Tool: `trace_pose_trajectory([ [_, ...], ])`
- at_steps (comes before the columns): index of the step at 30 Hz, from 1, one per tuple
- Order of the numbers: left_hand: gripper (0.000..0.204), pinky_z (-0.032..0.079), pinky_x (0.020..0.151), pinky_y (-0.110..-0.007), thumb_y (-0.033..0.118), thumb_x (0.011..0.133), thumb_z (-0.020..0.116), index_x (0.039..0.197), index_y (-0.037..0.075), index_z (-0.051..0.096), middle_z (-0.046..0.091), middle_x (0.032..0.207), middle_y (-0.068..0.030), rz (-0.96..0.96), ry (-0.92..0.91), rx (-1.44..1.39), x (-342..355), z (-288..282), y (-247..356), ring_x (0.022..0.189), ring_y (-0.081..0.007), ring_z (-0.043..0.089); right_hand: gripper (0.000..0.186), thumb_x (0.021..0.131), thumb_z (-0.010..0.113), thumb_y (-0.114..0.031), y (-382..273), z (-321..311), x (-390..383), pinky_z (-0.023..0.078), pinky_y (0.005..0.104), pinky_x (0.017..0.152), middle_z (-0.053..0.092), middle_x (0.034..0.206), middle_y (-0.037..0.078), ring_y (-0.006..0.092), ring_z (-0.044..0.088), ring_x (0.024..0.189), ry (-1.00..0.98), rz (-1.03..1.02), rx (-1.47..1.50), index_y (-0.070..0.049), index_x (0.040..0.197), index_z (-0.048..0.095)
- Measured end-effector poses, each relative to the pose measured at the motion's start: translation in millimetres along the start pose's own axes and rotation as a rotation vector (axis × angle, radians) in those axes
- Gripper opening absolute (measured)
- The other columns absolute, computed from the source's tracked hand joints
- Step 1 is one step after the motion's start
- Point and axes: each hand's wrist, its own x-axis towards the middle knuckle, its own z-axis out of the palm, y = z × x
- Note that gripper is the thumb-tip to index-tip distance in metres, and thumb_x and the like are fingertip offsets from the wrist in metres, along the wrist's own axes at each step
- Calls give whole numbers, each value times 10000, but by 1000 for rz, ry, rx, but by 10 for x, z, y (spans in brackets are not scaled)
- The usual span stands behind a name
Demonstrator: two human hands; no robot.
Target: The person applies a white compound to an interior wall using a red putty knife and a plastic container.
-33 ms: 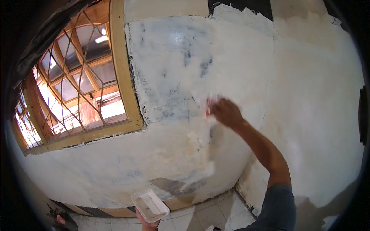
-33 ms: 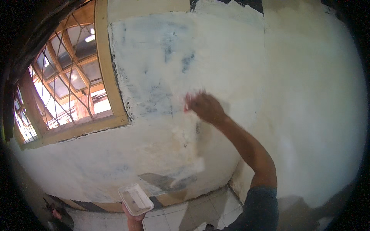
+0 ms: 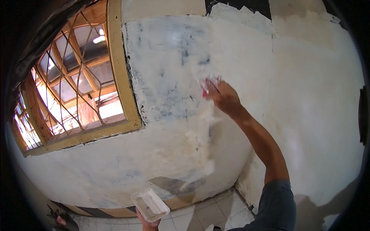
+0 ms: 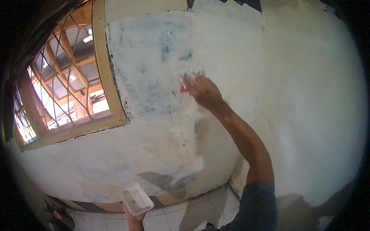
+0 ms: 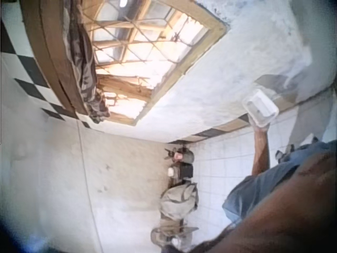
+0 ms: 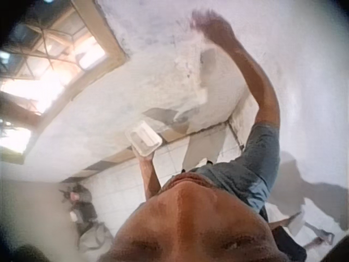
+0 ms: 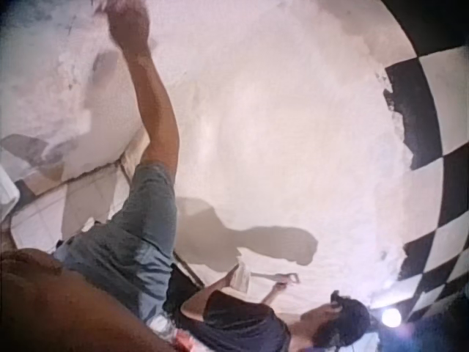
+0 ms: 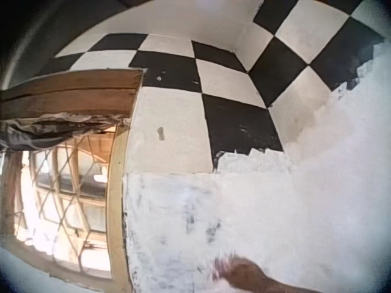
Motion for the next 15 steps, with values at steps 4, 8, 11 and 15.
trace_pose_trajectory([
  [4, 614, 543, 850, -648, 560, 974, 364, 1410, 147, 493, 617, 1299, -124, -20, -4, 14, -26, 25, -49, 1101, -408, 642, 479, 843, 654, -128, 84, 91, 22, 551, 355, 844, 611, 1234, 79, 260, 631, 1037, 57, -136, -127, -96, 1313, 572],
  [8, 615, 552, 845, -630, 566, 972, 370, 1400, 143, 498, 622, 1285, -115, 48, 30, 31, 29, 57, -13, 1103, -402, 641, 469, 869, 604, -46, -81, 103, -794, 553, 409, 879, 575, 1271, 143, 301, 632, 1041, -71, 119, 439, -16, 1330, 522],
  [11, 619, 554, 850, -622, 572, 969, 375, 1393, 139, 501, 619, 1289, -112, 23, 11, 67, 22, 48, 8, 1108, -398, 638, 481, 810, 559, -14, 254, 190, -837, 525, 450, 883, 570, 1201, 238, 389, 596, 1040, 67, 593, 286, 62, 1283, 525],
  [15, 614, 552, 853, -625, 568, 972, 378, 1387, 134, 509, 619, 1286, -120, 3, -37, 76, -5, 33, -22, 1101, -398, 640, 479, 786, 587, -41, 618, 291, -80, 473, 480, 938, 571, 1163, 275, 441, 546, 1080, 276, 787, 157, 82, 1247, 543],
])
